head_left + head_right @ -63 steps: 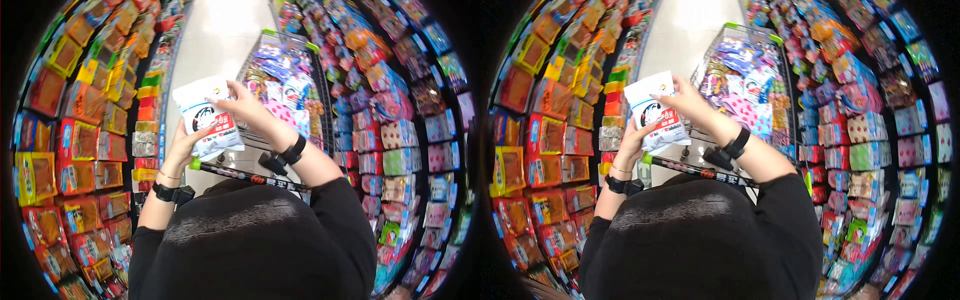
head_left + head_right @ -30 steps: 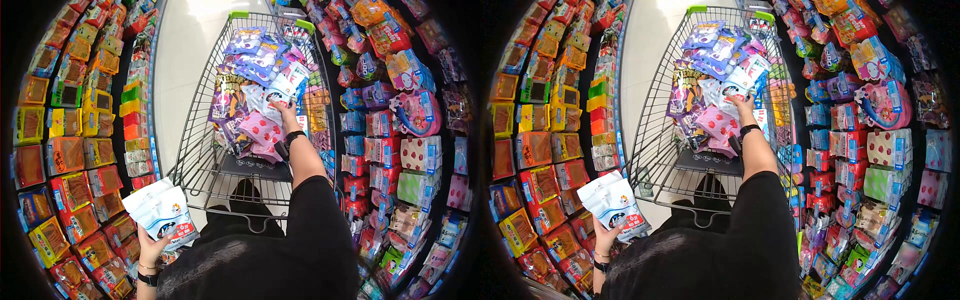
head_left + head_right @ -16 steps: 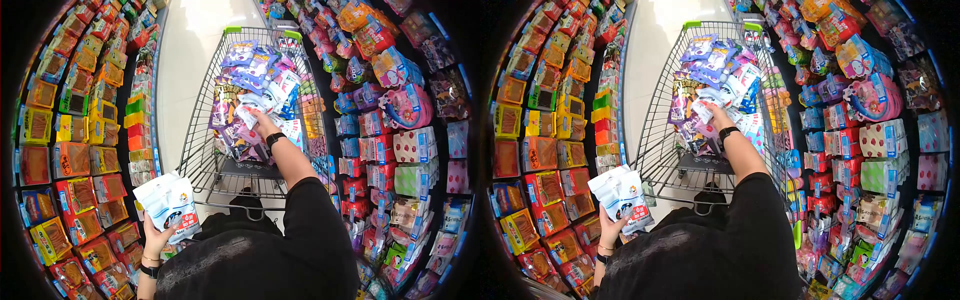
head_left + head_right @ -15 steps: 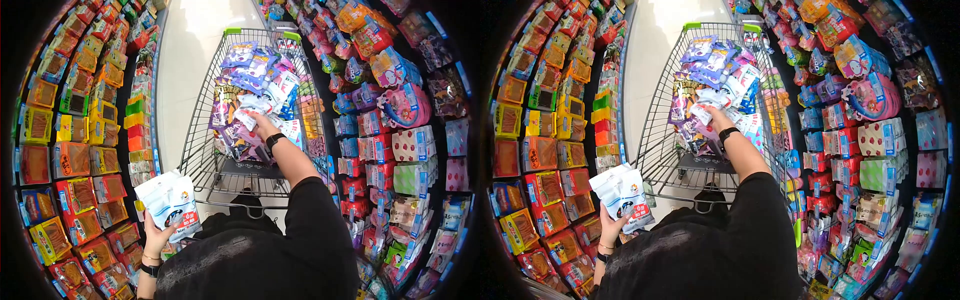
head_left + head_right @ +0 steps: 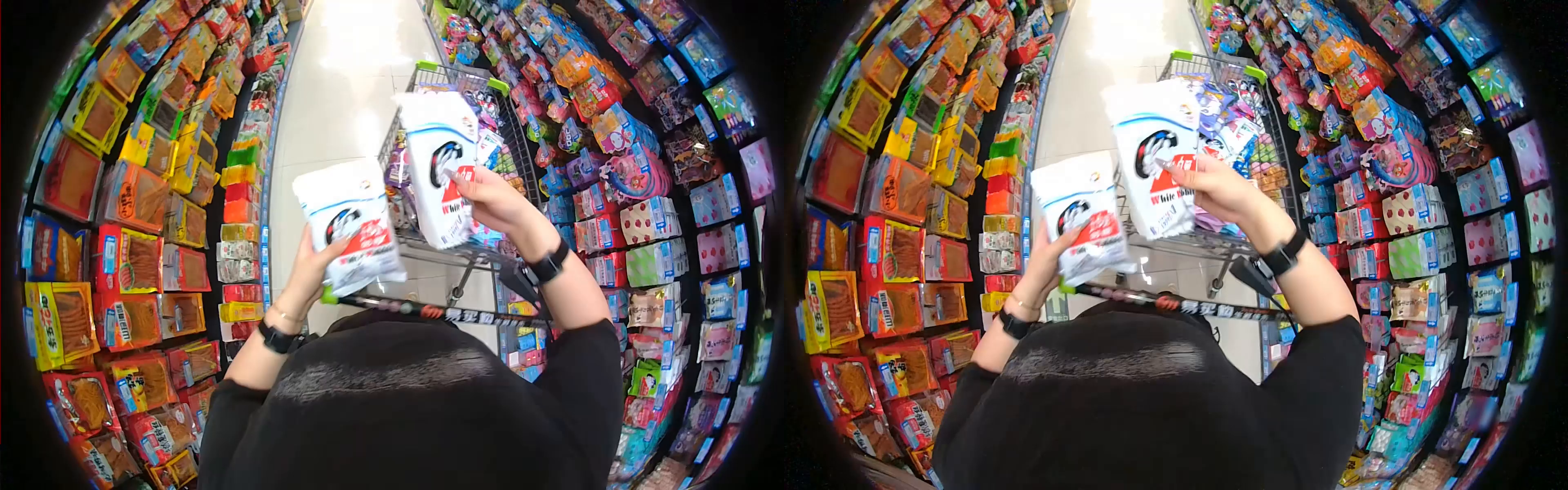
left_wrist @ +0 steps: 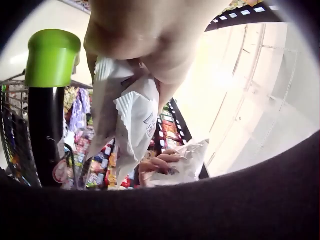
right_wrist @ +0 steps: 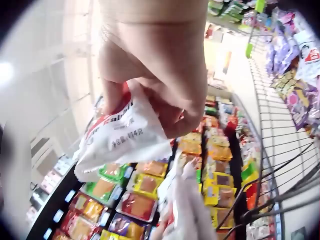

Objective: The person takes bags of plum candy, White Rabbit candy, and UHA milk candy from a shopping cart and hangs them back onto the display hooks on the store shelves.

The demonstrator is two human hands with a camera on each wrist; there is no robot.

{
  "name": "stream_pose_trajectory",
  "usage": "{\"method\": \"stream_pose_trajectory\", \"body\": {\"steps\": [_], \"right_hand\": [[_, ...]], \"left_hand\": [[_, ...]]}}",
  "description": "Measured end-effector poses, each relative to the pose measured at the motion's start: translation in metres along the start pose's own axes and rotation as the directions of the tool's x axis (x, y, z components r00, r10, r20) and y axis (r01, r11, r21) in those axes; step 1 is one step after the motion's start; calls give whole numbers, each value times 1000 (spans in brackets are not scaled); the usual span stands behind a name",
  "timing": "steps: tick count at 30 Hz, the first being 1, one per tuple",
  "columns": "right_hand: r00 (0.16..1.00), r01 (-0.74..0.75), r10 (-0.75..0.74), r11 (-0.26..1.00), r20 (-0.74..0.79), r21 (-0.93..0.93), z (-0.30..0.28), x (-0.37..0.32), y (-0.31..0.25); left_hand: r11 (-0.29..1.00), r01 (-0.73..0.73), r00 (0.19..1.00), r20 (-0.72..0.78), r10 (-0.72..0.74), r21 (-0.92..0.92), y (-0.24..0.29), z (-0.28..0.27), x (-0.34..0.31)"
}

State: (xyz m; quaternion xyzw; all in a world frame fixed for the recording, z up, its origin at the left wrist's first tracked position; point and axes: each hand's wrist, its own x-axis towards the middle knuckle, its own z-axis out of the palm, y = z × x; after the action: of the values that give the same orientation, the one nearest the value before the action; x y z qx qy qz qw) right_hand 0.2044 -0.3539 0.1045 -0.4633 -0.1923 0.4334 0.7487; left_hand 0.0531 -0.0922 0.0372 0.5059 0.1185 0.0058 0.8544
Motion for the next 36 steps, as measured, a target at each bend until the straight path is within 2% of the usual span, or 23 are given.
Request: {"method": "stream_pose_trajectory", "body": {"steps": [3, 5, 6, 7, 9, 10, 11, 12, 13, 15, 17, 19, 21, 22, 23, 25, 26, 27, 29, 31, 33, 34, 36], "right_hand": [[953, -18, -51, 975, -299, -223, 104, -12, 10], [893, 97, -315, 833, -322, -545, 109, -6, 62], [853, 75, -355, 809, -383, -583, 117, -4, 77], [794, 47, -409, 779, -450, -625, 126, -7, 88], [563, -266, -686, 378, -461, -887, 145, -20, 108], [446, -285, -804, 288, -393, -914, 137, -21, 128], [494, -133, -683, 552, -538, -823, 145, -27, 126], [474, -155, -669, 577, -572, -802, 150, -34, 129], [525, -131, -589, 657, -614, -742, 160, -45, 126], [462, -123, -639, 640, -614, -758, 189, -56, 123], [555, -164, -560, 652, -616, -741, 206, -83, 113], [515, -91, -619, 648, -592, -756, 212, -106, 123], [486, 151, -732, 609, -478, -779, 209, -121, 146], [509, 281, -652, 743, -562, -607, 214, -131, 151], [497, 283, -660, 737, -563, -614, 213, -136, 161], [292, 376, -696, 714, -657, -590, 212, -142, 176], [193, 374, -635, 753, -748, -542, 218, -148, 179], [188, 374, -639, 749, -746, -547, 210, -152, 184], [-86, 139, -703, 693, -705, -708, 190, -170, 199], [-82, 338, -574, 753, -815, -565, 215, -211, 181], [-45, 636, -567, 618, -822, -462, 233, -250, 179], [-42, 639, -568, 617, -822, -459, 237, -265, 185], [-143, 569, -579, 616, -803, -545, 241, -293, 202]], "left_hand": [[997, -62, 993, 99, 66, -39, 9, -1, -1], [994, -12, 989, 142, 27, -106, 14, 0, -7], [997, -42, 987, 156, 51, -59, 9, -5, -8], [986, 26, 989, 147, -1, -167, -6, -19, -5], [964, 125, 955, 293, -53, -234, 0, -10, -11], [987, 20, 895, 444, 55, -161, 0, -4, -13], [982, 92, 860, 511, 5, -164, 3, 1, -18], [963, 164, 856, 517, -32, -213, -7, 2, -20], [960, 199, 853, 518, -69, -198, -8, 7, -25], [993, 110, 810, 582, -70, -34, -14, 2, -22], [985, 171, 742, 659, -123, -9, -17, 19, -31], [981, 195, 716, 681, -152, 14, -19, 31, -41], [979, 204, 690, 711, -134, -13, -31, 32, -45], [968, 240, 705, 699, -119, -77, -33, 41, -53], [968, 240, 695, 709, -118, -73, -42, 45, -51], [942, 318, 695, 702, -156, -106, -56, 65, -46], [967, 236, 713, 694, -105, -96, -60, 80, -53], [976, 188, 743, 666, -68, -109, -60, 100, -64], [988, 102, 729, 685, 6, -117, -59, 141, -96], [987, 94, 717, 696, 23, -130, -79, 170, -111], [979, 133, 706, 708, 17, -155, -98, 199, -137], [969, 173, 684, 729, 12, -179, -103, 214, -155], [956, 225, 658, 753, -7, -188, -119, 238, -195]]}}
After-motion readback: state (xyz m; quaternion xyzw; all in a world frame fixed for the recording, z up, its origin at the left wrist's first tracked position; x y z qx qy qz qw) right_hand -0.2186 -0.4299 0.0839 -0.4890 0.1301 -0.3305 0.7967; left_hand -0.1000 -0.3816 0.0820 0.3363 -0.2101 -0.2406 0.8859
